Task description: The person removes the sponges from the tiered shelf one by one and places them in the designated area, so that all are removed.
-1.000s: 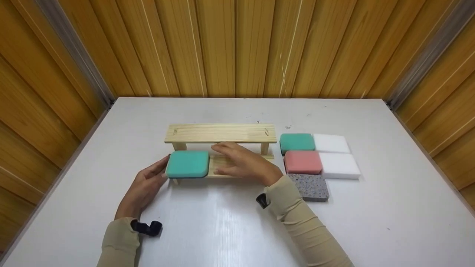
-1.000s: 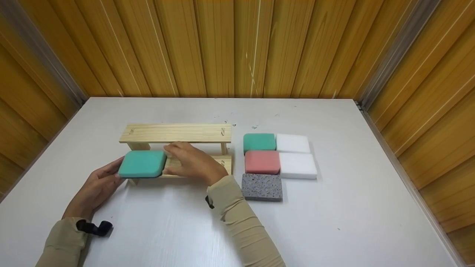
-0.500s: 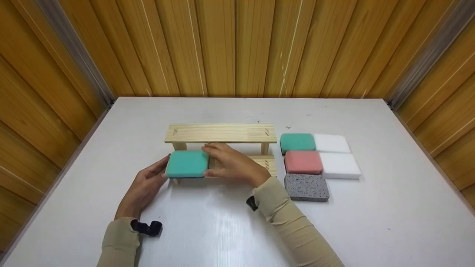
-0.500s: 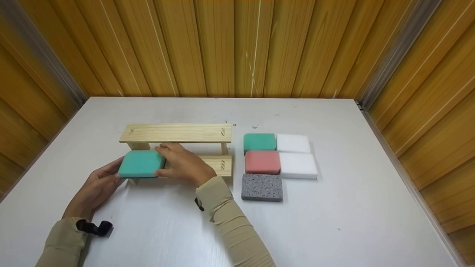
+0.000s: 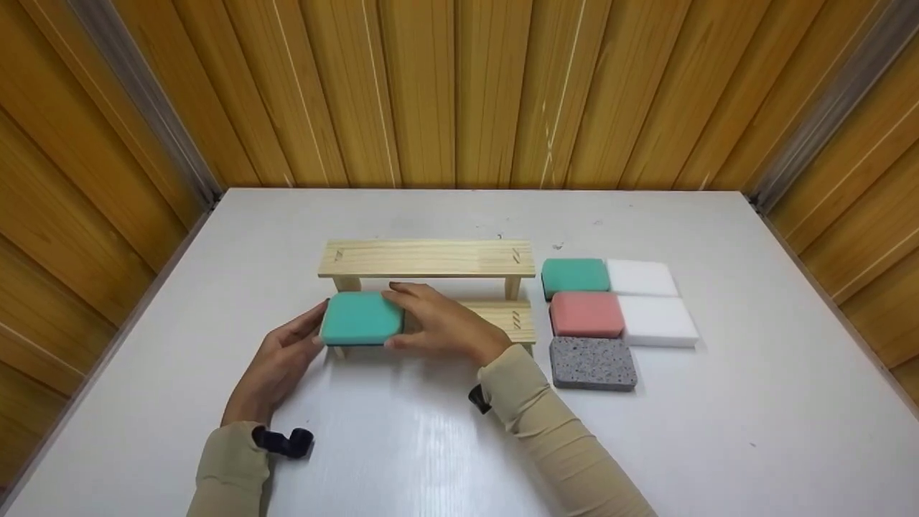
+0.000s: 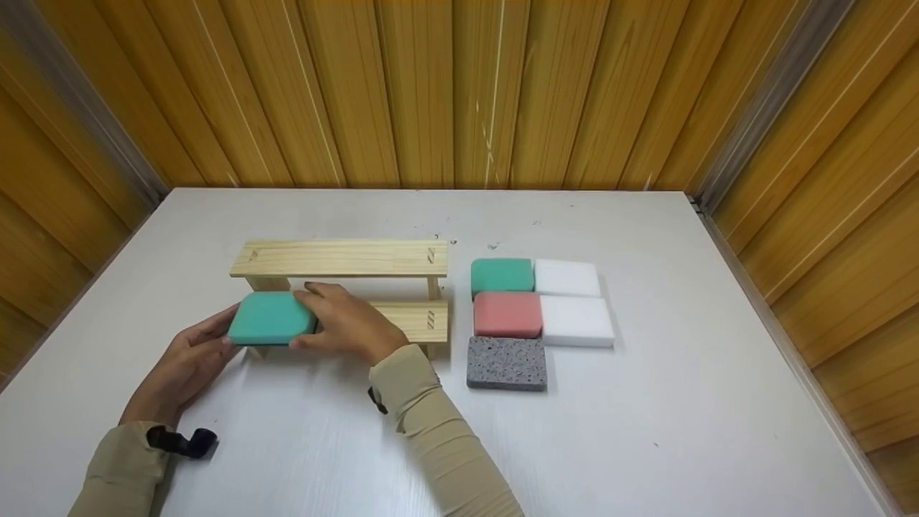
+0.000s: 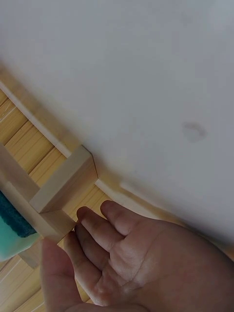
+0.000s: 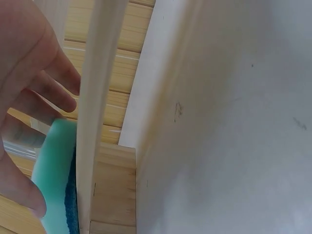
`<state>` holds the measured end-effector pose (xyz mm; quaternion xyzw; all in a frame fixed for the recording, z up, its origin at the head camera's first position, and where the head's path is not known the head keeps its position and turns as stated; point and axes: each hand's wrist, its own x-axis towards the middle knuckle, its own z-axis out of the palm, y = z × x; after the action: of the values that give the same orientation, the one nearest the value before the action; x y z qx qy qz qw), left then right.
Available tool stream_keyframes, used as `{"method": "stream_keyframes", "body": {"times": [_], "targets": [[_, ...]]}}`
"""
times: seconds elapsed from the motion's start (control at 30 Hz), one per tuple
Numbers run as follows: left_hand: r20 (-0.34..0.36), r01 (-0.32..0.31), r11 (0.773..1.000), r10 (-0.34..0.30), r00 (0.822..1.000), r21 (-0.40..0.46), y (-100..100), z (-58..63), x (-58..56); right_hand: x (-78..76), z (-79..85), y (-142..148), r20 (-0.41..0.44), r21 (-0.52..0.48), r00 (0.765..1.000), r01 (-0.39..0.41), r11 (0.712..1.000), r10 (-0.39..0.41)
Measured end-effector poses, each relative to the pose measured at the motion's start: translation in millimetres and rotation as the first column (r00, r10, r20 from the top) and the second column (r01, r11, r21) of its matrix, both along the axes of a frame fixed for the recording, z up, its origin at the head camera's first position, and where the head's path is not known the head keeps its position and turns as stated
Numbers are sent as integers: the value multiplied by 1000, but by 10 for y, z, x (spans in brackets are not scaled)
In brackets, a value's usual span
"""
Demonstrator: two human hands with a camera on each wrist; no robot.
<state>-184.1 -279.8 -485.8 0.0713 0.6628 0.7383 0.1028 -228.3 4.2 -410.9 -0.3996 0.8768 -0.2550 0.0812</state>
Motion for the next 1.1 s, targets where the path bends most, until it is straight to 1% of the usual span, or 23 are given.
{"method": "stream_keyframes", "body": {"times": [0.17,0.3,0.6,0.7,0.97,1.1], "targets": [[1,-2,1000,2,1000,9,4,-2,4,7,-37,-23,-3,-1,1000,20,1000,-20],[7,-4,1000,4,1000,8,10,-5,-6,12,-61,-37,-13,-24,999,36,999,-36],[0,-2,1000,2,1000,8,17,0,-11,7,-96,-57,-15,-67,999,43,997,-44],[3,-5,1000,5,1000,11,19,1,-15,6,-99,-52,-18,-73,999,41,997,-42],[-10,11,999,-11,1000,38,14,-6,-24,11,-72,-19,-21,-69,999,42,997,-44],[-15,14,999,-13,1000,31,11,-9,-17,15,-61,-5,-28,-60,999,33,998,-35]]}}
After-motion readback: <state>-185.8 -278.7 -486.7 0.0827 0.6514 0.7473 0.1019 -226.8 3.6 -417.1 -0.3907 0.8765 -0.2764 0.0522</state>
